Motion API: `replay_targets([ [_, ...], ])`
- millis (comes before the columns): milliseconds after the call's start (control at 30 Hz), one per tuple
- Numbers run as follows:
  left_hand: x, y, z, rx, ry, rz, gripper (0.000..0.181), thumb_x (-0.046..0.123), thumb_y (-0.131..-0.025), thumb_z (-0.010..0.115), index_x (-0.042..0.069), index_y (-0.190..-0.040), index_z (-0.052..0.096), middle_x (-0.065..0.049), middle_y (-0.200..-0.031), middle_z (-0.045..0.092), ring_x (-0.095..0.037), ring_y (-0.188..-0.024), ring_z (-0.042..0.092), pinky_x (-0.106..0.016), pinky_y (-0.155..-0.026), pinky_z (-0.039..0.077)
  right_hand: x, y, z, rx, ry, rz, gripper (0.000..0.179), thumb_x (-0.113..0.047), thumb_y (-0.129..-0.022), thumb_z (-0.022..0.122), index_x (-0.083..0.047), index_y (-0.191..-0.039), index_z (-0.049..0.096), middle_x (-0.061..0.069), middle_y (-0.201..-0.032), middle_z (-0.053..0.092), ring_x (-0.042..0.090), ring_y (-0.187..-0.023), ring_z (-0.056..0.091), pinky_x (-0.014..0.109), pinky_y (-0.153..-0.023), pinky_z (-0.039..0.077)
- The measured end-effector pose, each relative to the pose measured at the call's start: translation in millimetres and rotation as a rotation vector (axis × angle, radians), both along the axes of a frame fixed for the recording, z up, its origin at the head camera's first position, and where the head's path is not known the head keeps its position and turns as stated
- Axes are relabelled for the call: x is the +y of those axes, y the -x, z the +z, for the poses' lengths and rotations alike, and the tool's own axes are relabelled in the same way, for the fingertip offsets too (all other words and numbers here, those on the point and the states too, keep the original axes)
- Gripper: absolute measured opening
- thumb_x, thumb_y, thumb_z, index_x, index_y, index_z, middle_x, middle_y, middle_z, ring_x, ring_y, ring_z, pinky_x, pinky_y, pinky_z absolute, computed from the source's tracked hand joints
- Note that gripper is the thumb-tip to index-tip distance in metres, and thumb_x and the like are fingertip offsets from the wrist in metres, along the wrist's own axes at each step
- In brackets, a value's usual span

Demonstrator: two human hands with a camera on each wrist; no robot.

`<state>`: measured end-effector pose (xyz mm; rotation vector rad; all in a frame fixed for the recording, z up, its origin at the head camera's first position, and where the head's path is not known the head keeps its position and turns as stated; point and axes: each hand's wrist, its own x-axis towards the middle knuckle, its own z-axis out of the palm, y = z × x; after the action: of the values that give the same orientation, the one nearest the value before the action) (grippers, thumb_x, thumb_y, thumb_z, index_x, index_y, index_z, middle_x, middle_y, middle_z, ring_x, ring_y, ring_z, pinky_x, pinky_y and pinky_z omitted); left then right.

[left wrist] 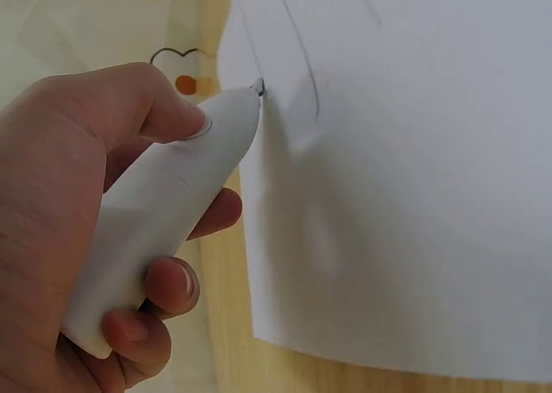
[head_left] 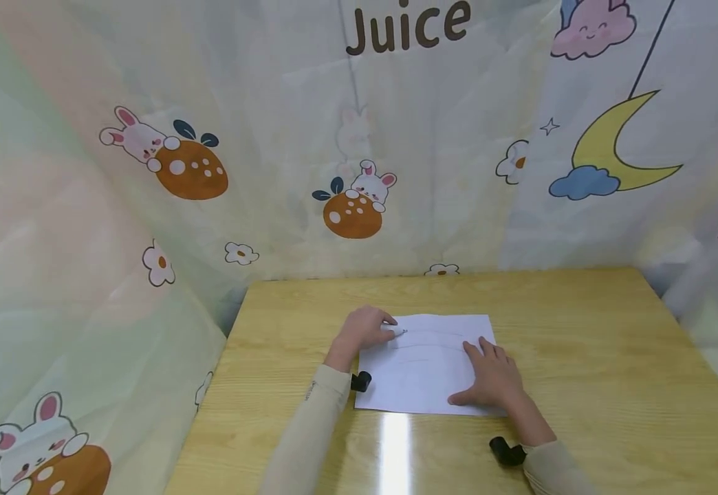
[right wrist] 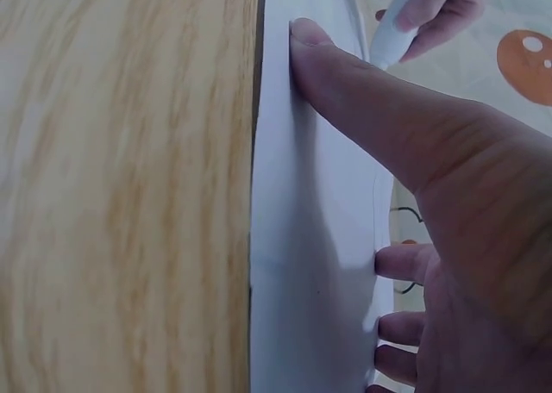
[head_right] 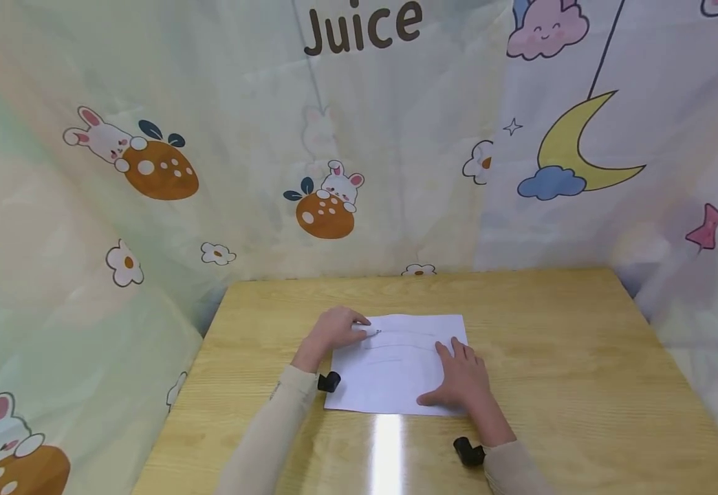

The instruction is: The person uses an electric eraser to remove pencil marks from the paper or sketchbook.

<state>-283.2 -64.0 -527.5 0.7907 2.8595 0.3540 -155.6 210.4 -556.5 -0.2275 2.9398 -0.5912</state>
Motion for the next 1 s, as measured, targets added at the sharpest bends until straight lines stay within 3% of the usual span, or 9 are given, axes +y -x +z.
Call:
replay_targets([
  [200, 2.2, -3.8, 0.9, -0.016, 0.011, 0.023, 0.024, 0.035, -0.086, 0.068, 0.028, -0.107, 0.076, 0.011, -0.109, 0.069, -0.005, -0.082, 0.058, -0.026, -0.067, 0.047, 2, -4.3, -1.2, -0.002, 0.006, -0.007, 0.119, -0.064, -0.055, 0.084, 0.003, -0.144, 0.041, 0.036, -0.147, 0.027, 0.055, -0.131, 0.025, 0.069, -0.1, 0.022],
  [400, 8.9, -2.5, 2.7, -0.033, 0.003, -0.01, 0.026, 0.036, -0.086, 0.067, 0.027, -0.109, 0.076, 0.01, -0.111, 0.069, -0.008, -0.088, 0.061, -0.028, -0.07, 0.048, 3, -3.9, -0.8, -0.017, 0.001, -0.007, 0.12, -0.066, -0.055, 0.084, 0.002, -0.144, 0.041, 0.035, -0.147, 0.026, 0.055, -0.131, 0.024, 0.07, -0.1, 0.022],
  [567, 3.6, -2.8, 2.6, -0.038, 0.011, 0.028, 0.025, 0.035, -0.087, 0.067, 0.027, -0.109, 0.076, 0.01, -0.113, 0.068, -0.01, -0.096, 0.062, -0.03, -0.076, 0.049, 0, -2.4, -4.4, -0.017, 0.01, -0.012, 0.121, -0.067, -0.054, 0.083, 0.001, -0.144, 0.041, 0.035, -0.148, 0.026, 0.055, -0.132, 0.024, 0.069, -0.1, 0.021],
  [700, -0.1, -1.1, 2.8, -0.024, 0.019, 0.042, 0.025, 0.034, -0.086, 0.067, 0.027, -0.108, 0.076, 0.009, -0.113, 0.068, -0.01, -0.093, 0.061, -0.03, -0.073, 0.048, 0, 0.2, -7.0, -0.002, 0.011, -0.004, 0.121, -0.068, -0.054, 0.082, 0.001, -0.144, 0.04, 0.034, -0.148, 0.026, 0.054, -0.132, 0.023, 0.069, -0.1, 0.021],
  [867, 7.5, 1.2, 9.5, 0.007, 0.042, 0.012, 0.025, 0.035, -0.086, 0.066, 0.027, -0.108, 0.076, 0.009, -0.111, 0.069, -0.01, -0.091, 0.061, -0.029, -0.069, 0.048, 2, 4.8, -2.5, 0.012, 0.009, 0.004, 0.119, -0.066, -0.056, 0.083, 0.002, -0.144, 0.04, 0.035, -0.148, 0.025, 0.054, -0.132, 0.023, 0.069, -0.101, 0.02],
  [1000, 8.7, 0.5, 7.8, -0.005, 0.05, 0.007, 0.026, 0.035, -0.086, 0.067, 0.028, -0.109, 0.076, 0.01, -0.112, 0.069, -0.01, -0.091, 0.061, -0.03, -0.07, 0.048, 2, 2.0, -3.1, -0.011, 0.005, 0.006, 0.119, -0.066, -0.057, 0.082, 0.001, -0.145, 0.039, 0.035, -0.148, 0.024, 0.055, -0.132, 0.022, 0.069, -0.101, 0.02],
])
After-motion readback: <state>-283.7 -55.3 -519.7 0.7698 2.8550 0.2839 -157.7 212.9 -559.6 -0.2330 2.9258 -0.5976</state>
